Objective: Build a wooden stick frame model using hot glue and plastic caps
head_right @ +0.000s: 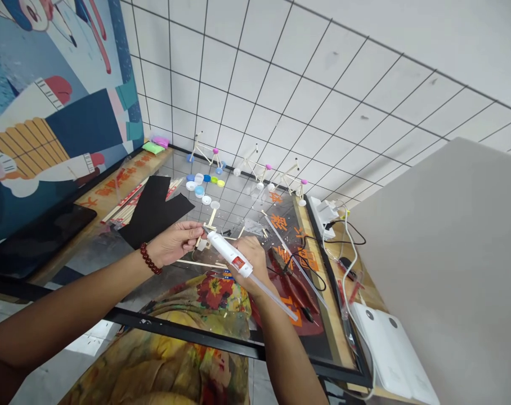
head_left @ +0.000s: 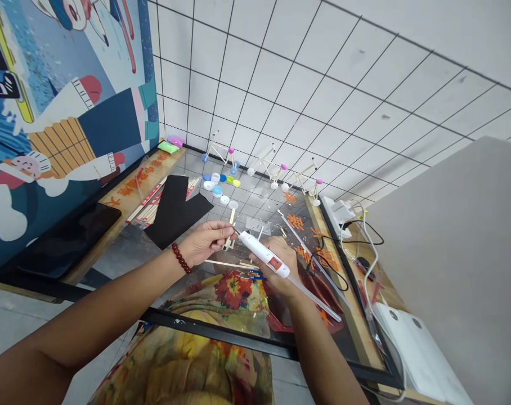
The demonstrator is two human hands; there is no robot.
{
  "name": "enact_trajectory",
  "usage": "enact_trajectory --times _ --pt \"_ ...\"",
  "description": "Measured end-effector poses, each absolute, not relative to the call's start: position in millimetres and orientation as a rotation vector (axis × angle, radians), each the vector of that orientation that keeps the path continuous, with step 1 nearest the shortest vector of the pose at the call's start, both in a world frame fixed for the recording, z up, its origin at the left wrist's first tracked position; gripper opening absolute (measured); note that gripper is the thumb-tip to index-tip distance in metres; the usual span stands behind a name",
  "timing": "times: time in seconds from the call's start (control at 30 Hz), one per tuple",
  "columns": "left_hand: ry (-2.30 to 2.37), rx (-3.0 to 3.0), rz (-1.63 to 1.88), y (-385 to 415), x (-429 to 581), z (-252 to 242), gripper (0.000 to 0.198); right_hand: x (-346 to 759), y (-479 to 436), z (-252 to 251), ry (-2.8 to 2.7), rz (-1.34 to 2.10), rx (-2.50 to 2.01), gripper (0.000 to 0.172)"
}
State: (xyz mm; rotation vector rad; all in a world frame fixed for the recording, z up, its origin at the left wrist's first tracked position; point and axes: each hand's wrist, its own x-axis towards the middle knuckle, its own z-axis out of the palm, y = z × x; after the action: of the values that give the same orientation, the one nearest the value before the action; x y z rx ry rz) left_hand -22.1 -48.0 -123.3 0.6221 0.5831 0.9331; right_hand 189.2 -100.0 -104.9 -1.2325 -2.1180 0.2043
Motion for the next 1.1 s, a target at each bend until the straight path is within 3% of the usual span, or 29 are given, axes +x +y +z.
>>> enact_trajectory --times 0.3,0.77,1.1 --pt "0.582 0.672 0.931 -48.8 -21.7 -121.6 0.019 195.0 -98.5 -111.3 -2.102 0.147 -1.278 0.015" --pt "0.674 0.539 0.979 -44.7 -22.7 -123.9 0.017 196.0 -93.8 -110.0 -1.919 0.022 -1.404 0.029" --pt "0.662 0.512 0.995 -45.8 -22.4 -120.9 0.019 196.7 -92.9 -110.3 -1.922 0.049 -1.403 0.027"
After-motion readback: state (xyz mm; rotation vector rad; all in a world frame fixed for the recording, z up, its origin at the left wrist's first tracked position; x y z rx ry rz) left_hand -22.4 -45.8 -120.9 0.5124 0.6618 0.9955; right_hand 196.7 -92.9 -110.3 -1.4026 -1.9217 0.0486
